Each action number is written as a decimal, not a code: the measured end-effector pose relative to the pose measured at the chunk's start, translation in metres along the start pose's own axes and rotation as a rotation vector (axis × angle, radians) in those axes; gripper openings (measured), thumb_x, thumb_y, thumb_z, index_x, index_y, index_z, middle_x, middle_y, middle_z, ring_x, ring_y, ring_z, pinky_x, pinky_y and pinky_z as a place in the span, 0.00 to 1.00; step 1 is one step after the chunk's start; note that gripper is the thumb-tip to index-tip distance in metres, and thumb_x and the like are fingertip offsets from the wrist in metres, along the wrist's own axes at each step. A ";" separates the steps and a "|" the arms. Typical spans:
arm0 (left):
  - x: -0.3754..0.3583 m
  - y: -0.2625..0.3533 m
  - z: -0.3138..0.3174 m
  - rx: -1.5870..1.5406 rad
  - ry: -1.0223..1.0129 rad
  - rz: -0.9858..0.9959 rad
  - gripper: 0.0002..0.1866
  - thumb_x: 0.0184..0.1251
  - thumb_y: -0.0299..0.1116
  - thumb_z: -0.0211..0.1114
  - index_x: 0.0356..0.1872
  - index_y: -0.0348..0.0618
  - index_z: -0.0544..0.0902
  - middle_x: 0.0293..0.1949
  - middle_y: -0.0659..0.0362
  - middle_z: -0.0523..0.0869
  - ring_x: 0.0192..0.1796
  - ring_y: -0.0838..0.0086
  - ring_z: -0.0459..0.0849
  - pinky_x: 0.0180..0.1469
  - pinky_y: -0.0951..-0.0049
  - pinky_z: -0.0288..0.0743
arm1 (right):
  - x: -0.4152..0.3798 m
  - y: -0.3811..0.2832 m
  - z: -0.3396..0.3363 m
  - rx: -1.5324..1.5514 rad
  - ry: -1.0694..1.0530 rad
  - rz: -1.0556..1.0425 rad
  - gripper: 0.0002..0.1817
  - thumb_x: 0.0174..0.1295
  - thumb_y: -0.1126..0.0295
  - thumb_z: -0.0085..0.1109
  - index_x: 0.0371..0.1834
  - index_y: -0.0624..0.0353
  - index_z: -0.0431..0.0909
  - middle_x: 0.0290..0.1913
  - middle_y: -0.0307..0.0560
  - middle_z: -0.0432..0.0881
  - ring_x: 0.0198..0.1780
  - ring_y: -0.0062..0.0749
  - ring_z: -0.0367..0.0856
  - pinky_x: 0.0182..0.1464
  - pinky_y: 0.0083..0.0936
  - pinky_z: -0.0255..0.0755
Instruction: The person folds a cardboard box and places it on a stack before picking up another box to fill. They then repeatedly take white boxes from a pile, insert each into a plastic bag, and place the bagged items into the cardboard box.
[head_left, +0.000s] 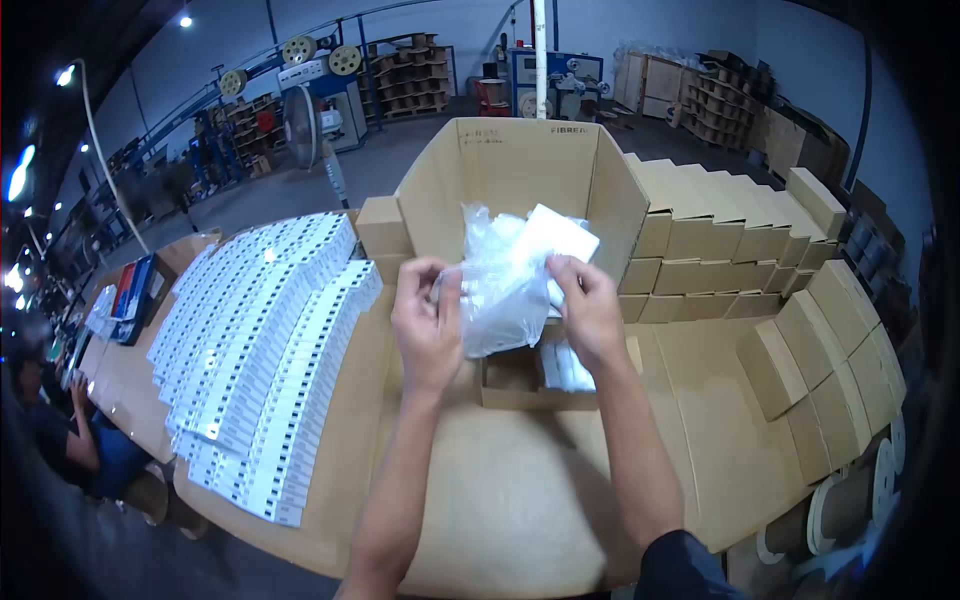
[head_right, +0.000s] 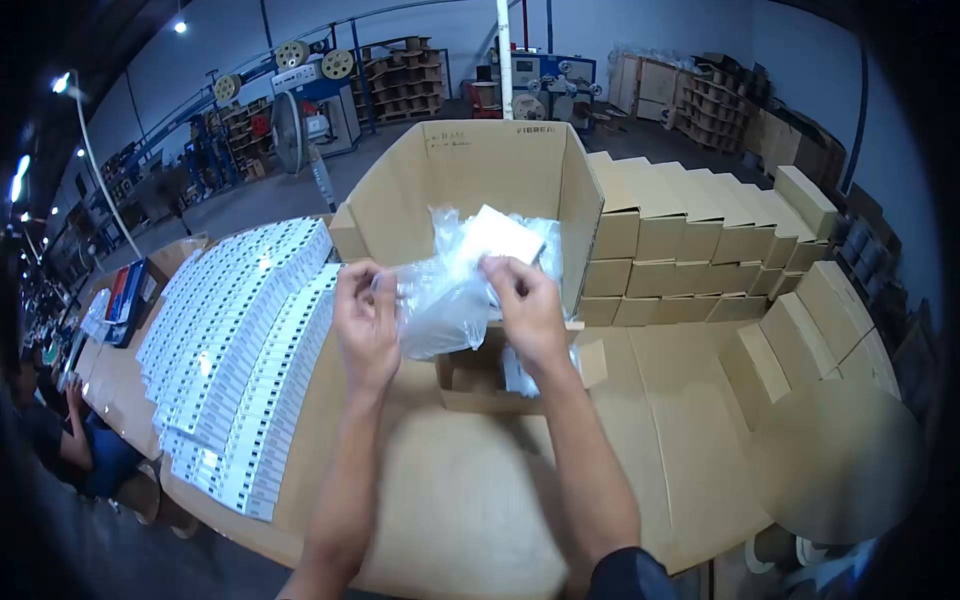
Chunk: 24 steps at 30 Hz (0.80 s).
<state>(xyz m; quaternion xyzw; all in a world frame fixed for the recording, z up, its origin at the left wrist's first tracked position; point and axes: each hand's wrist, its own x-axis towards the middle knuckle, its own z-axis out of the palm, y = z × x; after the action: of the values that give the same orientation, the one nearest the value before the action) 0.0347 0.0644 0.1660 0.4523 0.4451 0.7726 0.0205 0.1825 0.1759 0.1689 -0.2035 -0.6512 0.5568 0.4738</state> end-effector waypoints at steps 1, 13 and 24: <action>-0.017 0.012 -0.006 -0.008 0.029 0.012 0.07 0.80 0.28 0.63 0.48 0.37 0.75 0.40 0.61 0.79 0.38 0.86 0.77 0.39 0.83 0.72 | -0.023 -0.005 0.002 -0.114 0.006 -0.004 0.21 0.69 0.57 0.72 0.47 0.69 0.86 0.38 0.39 0.81 0.41 0.21 0.74 0.44 0.24 0.70; -0.162 0.118 -0.075 -0.313 -0.227 -0.711 0.29 0.62 0.17 0.75 0.61 0.43 0.71 0.53 0.52 0.82 0.54 0.75 0.82 0.59 0.73 0.78 | -0.233 -0.014 0.005 -0.245 -0.214 -0.016 0.07 0.67 0.75 0.69 0.43 0.67 0.87 0.47 0.48 0.77 0.40 0.28 0.78 0.41 0.25 0.73; -0.188 0.149 -0.095 0.683 -0.225 0.295 0.21 0.51 0.22 0.81 0.47 0.40 0.85 0.47 0.57 0.83 0.48 0.67 0.80 0.53 0.66 0.76 | -0.279 -0.024 -0.004 -0.417 -0.064 0.031 0.04 0.63 0.76 0.71 0.39 0.64 0.89 0.45 0.56 0.79 0.41 0.40 0.82 0.43 0.31 0.77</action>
<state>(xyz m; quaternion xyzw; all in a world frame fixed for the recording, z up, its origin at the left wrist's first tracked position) 0.1330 -0.1705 0.1249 0.5742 0.6016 0.5203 -0.1940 0.3232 -0.0500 0.0821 -0.2895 -0.7638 0.4234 0.3918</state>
